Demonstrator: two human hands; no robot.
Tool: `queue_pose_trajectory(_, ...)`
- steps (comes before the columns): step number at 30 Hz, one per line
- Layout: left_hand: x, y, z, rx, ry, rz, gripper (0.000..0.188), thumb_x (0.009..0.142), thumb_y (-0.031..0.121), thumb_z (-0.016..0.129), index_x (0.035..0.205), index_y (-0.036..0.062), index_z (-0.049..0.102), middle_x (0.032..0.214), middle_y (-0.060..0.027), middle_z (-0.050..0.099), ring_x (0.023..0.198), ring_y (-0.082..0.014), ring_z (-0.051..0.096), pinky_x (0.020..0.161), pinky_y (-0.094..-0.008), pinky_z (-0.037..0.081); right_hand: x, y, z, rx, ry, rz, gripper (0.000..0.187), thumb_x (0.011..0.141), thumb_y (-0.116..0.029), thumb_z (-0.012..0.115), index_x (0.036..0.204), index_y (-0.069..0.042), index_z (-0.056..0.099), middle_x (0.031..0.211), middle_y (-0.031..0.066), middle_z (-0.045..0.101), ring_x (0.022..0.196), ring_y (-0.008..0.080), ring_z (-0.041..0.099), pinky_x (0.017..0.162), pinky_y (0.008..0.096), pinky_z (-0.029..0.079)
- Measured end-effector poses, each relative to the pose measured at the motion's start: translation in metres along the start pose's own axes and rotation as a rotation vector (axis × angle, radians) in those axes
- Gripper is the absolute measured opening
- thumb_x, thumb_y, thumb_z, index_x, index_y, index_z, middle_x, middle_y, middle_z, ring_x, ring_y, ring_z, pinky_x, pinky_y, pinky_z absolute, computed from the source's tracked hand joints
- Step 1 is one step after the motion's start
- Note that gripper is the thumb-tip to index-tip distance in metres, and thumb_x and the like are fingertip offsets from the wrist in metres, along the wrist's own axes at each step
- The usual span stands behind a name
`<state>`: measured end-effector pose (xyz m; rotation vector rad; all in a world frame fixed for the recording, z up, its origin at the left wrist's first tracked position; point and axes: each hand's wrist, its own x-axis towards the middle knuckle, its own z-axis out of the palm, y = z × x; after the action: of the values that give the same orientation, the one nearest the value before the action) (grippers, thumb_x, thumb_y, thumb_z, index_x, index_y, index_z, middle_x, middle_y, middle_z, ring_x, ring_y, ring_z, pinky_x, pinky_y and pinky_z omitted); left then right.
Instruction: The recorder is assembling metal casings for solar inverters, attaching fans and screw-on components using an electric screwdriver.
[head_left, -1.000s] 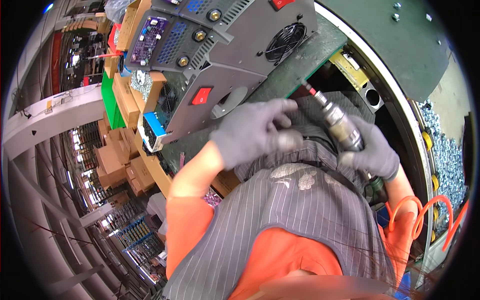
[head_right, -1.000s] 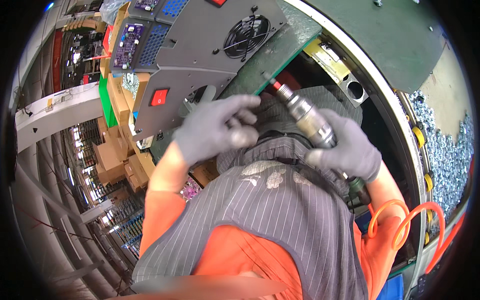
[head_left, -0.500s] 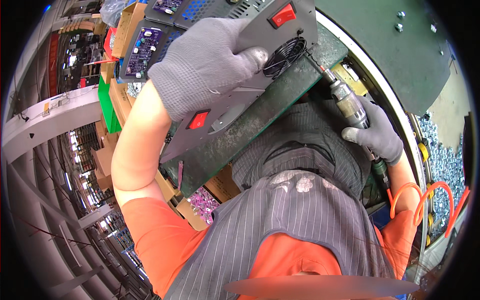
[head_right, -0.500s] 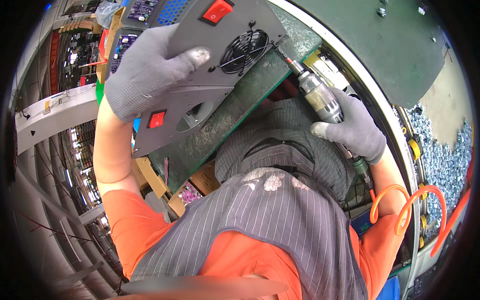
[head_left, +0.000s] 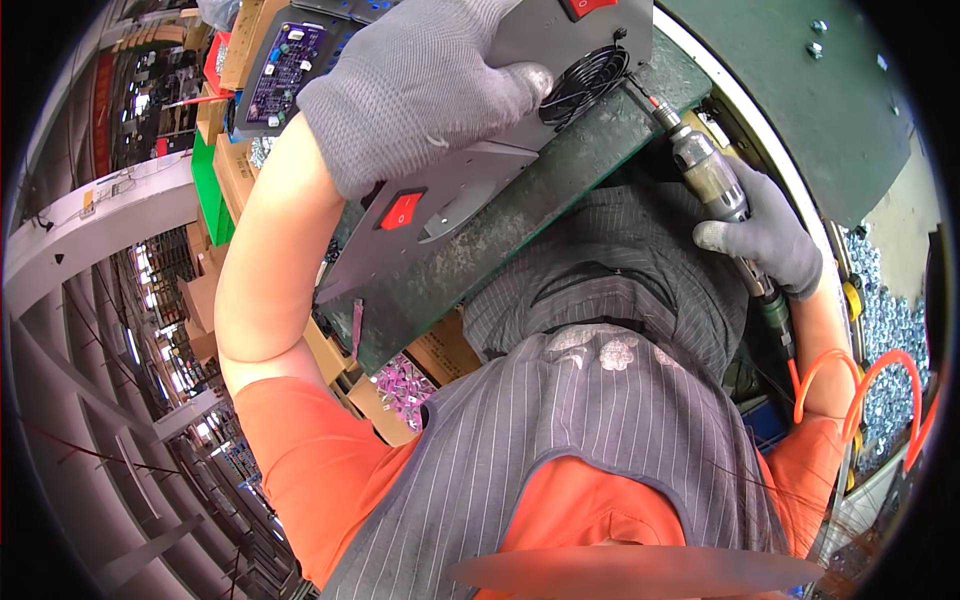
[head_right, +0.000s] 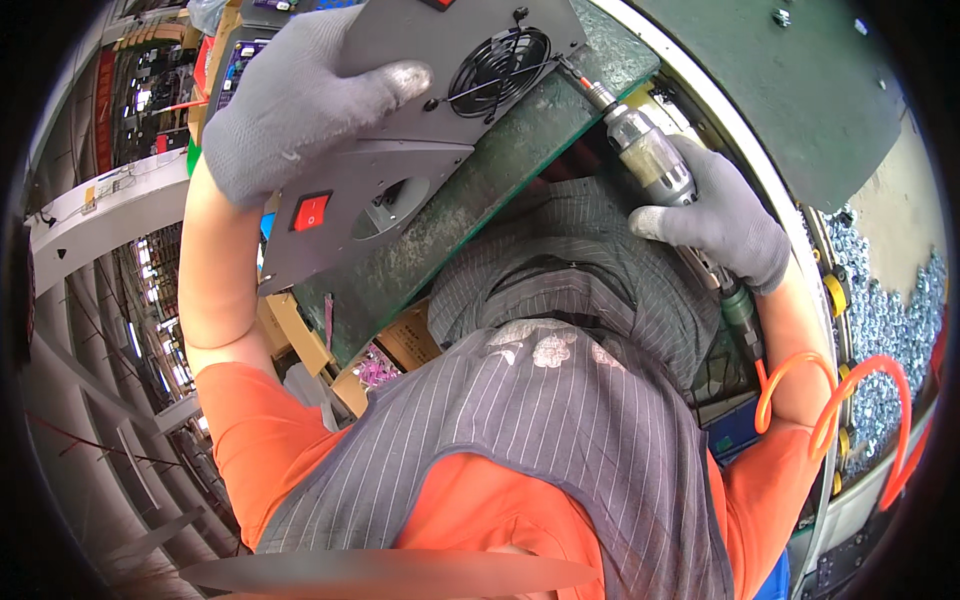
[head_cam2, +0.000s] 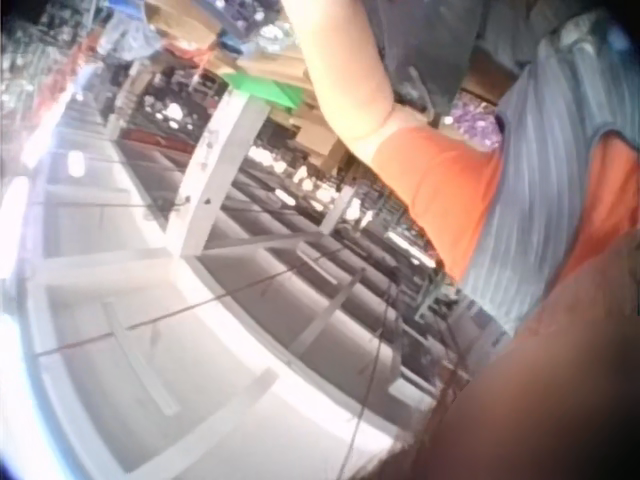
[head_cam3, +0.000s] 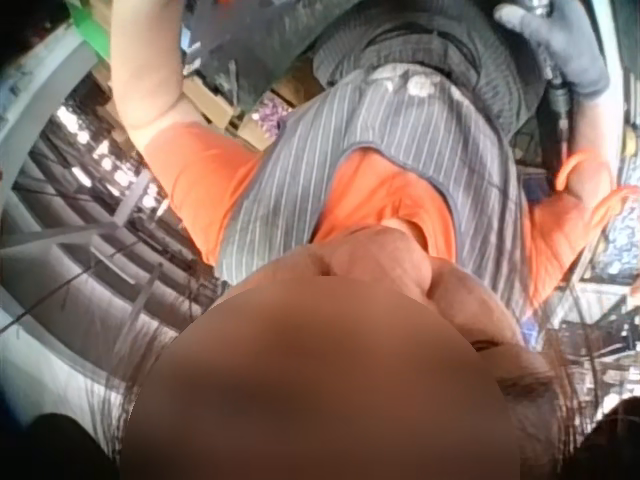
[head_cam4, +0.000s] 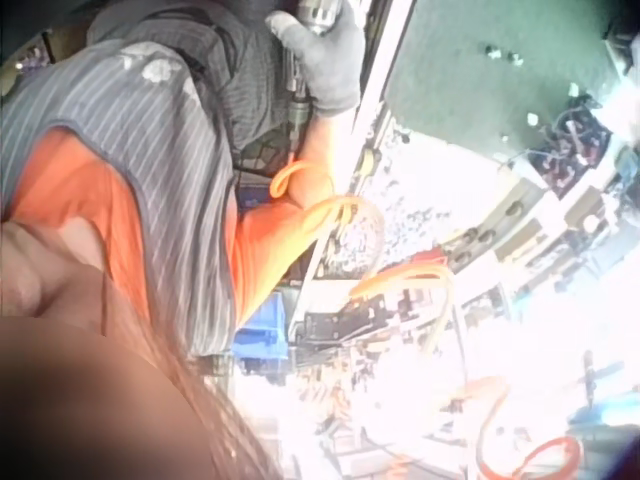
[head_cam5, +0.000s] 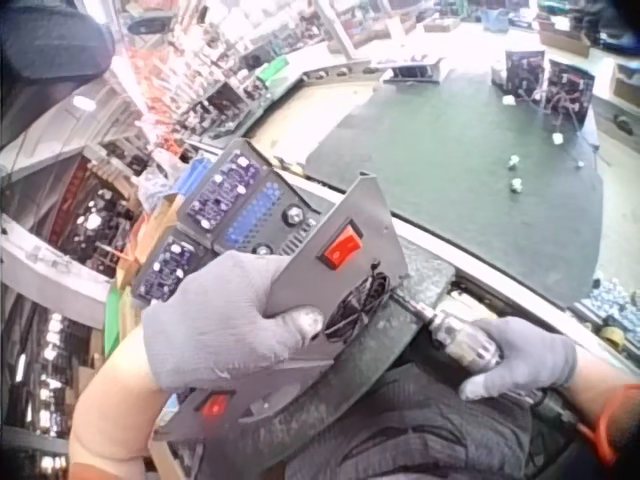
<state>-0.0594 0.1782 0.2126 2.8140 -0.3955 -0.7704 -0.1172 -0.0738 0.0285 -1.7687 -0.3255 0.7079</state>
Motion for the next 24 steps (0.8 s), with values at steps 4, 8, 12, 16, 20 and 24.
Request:
queue_pose_trajectory(4, -0.016, -0.009, 0.007, -0.417, 0.033, -0.023, 0.041, 0.084, 0.036, 0.061, 0.106, 0.0012, 0.062, 0.091, -0.0182, 0.066, 0.088, -0.0283, 0.064, 0.078, -0.0334, 0.047, -0.007, -0.004, 0.003, 0.073, -0.011, 0.082, 0.080, 0.061, -0.025, 0.079, 0.127, 0.004, 0.045, 0.107, 0.0063, 0.055, 0.098, 0.0157, 0.050, 0.091, 0.0285, 0.039)
queue_pose_trajectory(8, -0.060, -0.090, 0.029, -0.628, 0.577, 0.037, 0.038, 0.087, 0.020, 0.054, 0.120, 0.0003, 0.054, 0.111, -0.0092, 0.060, 0.097, -0.0142, 0.057, 0.082, -0.0271, 0.046, -0.031, 0.013, 0.026, 0.215, -0.001, 0.072, 0.086, 0.057, -0.030, 0.083, 0.127, 0.004, 0.046, 0.108, 0.0056, 0.055, 0.099, 0.0164, 0.050, 0.092, 0.0293, 0.038)
queue_pose_trajectory(12, -0.114, -0.172, 0.136, -0.511, 0.608, -0.303, 0.042, 0.078, 0.013, 0.062, 0.118, 0.0037, 0.052, 0.092, -0.0048, 0.057, 0.089, -0.0107, 0.053, 0.077, -0.0254, 0.046, -0.031, 0.035, 0.066, 0.026, 0.123, -0.013, 0.070, 0.063, -0.024, 0.078, 0.121, 0.001, 0.049, 0.100, 0.0135, 0.062, 0.092, 0.0221, 0.060, 0.084, 0.0326, 0.045)
queue_pose_trajectory(16, -0.130, -0.129, 0.214, -0.607, 0.514, -0.216, 0.037, 0.084, 0.025, 0.061, 0.110, 0.0012, 0.053, 0.097, -0.0142, 0.057, 0.090, -0.0276, 0.057, 0.080, -0.0404, 0.045, -0.027, 0.024, 0.080, -0.193, 0.229, -0.021, 0.066, 0.065, -0.021, 0.075, 0.122, -0.001, 0.048, 0.098, 0.0166, 0.064, 0.088, 0.0275, 0.063, 0.081, 0.0358, 0.048)
queue_pose_trajectory(20, -0.100, -0.117, 0.272, -0.358, 0.914, -0.314, 0.017, 0.086, 0.017, 0.059, 0.094, 0.0037, 0.054, 0.093, -0.0144, 0.055, 0.088, -0.0321, 0.053, 0.082, -0.0400, 0.042, -0.028, 0.032, 0.082, -0.170, 0.259, -0.005, 0.064, 0.066, -0.014, 0.073, 0.123, -0.001, 0.047, 0.095, 0.0122, 0.063, 0.086, 0.0181, 0.060, 0.080, 0.0312, 0.047)
queue_pose_trajectory(24, -0.080, -0.109, 0.257, -0.361, 1.086, -0.091, 0.015, 0.083, 0.017, 0.061, 0.094, 0.0084, 0.054, 0.093, -0.0113, 0.055, 0.085, -0.0300, 0.055, 0.077, -0.0405, 0.044, -0.031, 0.040, 0.087, 0.066, 0.201, 0.022, 0.056, 0.071, -0.009, 0.069, 0.121, 0.002, 0.047, 0.098, 0.0060, 0.057, 0.087, 0.0142, 0.052, 0.083, 0.0278, 0.043)
